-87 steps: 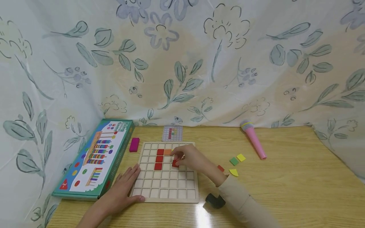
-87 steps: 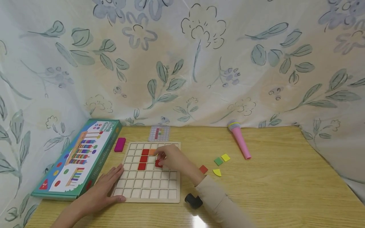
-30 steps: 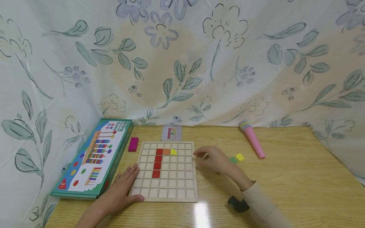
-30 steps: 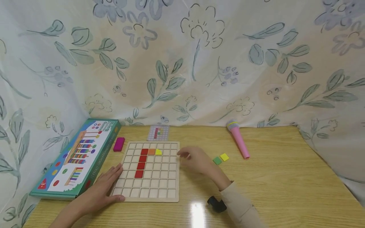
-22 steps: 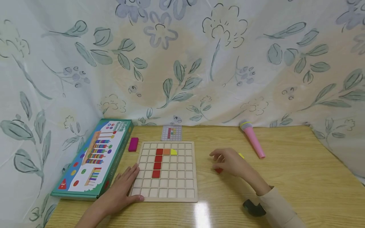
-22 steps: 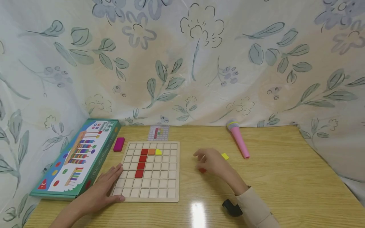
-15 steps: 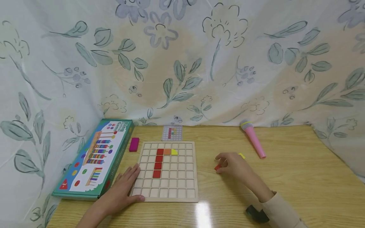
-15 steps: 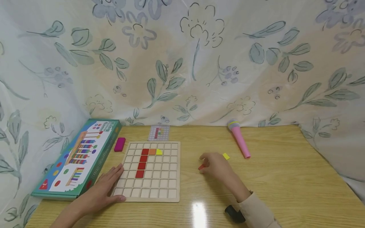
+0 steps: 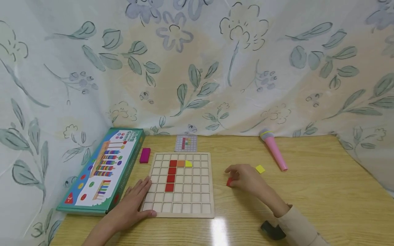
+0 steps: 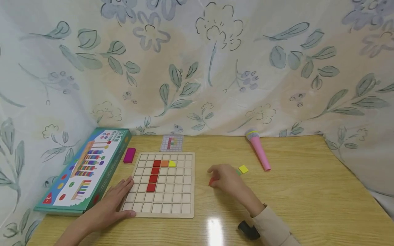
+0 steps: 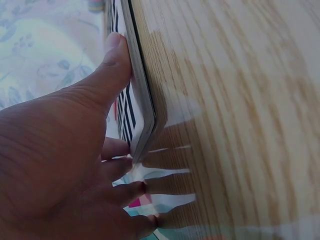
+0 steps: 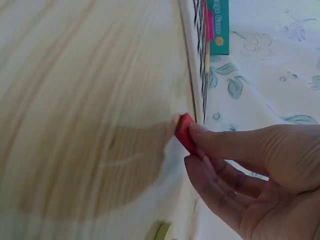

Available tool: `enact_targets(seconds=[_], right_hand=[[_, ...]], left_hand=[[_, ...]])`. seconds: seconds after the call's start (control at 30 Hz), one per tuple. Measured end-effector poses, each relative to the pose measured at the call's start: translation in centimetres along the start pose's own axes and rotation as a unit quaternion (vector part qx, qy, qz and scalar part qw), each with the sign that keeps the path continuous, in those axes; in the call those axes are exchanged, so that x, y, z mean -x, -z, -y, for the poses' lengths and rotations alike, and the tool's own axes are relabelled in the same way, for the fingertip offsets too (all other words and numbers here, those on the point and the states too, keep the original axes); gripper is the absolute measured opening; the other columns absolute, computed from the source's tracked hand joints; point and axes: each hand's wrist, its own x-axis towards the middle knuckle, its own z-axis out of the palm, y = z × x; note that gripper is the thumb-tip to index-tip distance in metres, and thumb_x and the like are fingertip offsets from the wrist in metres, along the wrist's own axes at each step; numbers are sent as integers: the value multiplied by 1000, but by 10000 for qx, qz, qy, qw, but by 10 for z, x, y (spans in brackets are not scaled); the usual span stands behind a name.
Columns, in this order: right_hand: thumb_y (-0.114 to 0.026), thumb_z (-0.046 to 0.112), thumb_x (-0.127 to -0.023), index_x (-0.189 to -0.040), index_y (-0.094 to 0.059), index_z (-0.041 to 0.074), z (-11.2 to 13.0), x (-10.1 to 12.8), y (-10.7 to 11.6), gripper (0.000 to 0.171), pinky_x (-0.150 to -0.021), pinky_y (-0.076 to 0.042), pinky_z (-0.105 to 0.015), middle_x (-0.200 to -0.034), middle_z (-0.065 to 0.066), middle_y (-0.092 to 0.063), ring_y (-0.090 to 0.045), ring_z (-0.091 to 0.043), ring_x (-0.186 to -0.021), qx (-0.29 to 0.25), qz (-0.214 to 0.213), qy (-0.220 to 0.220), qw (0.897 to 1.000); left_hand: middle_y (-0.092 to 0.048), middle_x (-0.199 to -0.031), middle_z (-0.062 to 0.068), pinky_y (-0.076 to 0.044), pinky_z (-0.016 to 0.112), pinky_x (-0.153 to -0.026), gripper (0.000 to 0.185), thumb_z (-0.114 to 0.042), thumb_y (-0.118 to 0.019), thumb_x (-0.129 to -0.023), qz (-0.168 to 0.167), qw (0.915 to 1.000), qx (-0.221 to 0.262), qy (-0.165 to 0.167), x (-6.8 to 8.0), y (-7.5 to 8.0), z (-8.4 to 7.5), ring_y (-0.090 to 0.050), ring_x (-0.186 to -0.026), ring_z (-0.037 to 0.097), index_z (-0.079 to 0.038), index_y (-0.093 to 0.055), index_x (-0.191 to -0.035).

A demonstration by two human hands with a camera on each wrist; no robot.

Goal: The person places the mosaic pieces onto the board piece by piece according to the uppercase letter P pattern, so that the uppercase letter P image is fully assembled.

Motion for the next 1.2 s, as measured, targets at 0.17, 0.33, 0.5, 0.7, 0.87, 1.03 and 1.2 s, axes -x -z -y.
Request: enact_targets(seconds=[0.17,0.33,0.5,0.7,0.87,1.03,1.2], right_hand=[[-79,-6,-75,-103,-70,0,10,-8,-6,30,-64,-50,-23,-78,3,-65,-59,-9,-73,-199,-41,441,9988],[-78,-6,-77,-103,-70,0,32,-19,-16,28,-65,-51,-22,-79,3,-63,-58,-10,-74,-381,81,644,9972],[-77,-2,-81,-106,-72,3,58,-31,-34,27,-69,-53,-24,-83,5,-64,-58,-12,-79,-467,406,839,9945],[-78,1,-81,-109,-72,4,85,-45,-57,29,-71,-53,-21,-83,6,-64,-58,-8,-79,-785,648,1205,9875],[-79,3,-81,-107,-73,5,102,-57,-72,27,-71,-52,-18,-83,7,-65,-58,-3,-77,-1137,911,1287,9809],[-80,2,-80,-107,-73,5,116,-64,-84,28,-70,-51,-15,-81,8,-64,-57,0,-74,-1344,1120,1138,9780],[-78,3,-82,-109,-73,6,125,-67,-93,27,-69,-49,-13,-78,10,-63,-55,1,-72,-1162,1171,1090,9803]], left_hand=[[-20,-161,17,-13,68,-112,103,-58,-70,-80,24,10000,-5,36,-1,1,-1,-15,-146,45,1,-26,-153],[-20,-161,18,-13,68,-112,102,-57,-71,-80,-4,10000,-8,8,0,0,0,-15,-145,45,1,-27,-153],[-21,-160,19,-14,69,-111,102,-56,-71,-80,-46,10000,-23,-47,0,-1,0,-16,-145,46,3,-28,-152],[-21,-161,18,-13,69,-111,102,-57,-71,-80,-8,10000,-12,13,-1,-1,0,-15,-145,46,1,-28,-153],[-21,-160,18,-13,69,-111,102,-57,-70,-80,-57,10000,-30,-35,0,-1,0,-16,-145,46,2,-28,-152],[-21,-160,18,-13,69,-111,102,-58,-71,-80,-63,10000,-30,-33,0,-1,0,-16,-145,46,2,-29,-152],[-21,-161,17,-13,69,-111,102,-58,-70,-80,-46,10000,-39,4,0,0,0,-16,-145,45,1,-29,-152]])
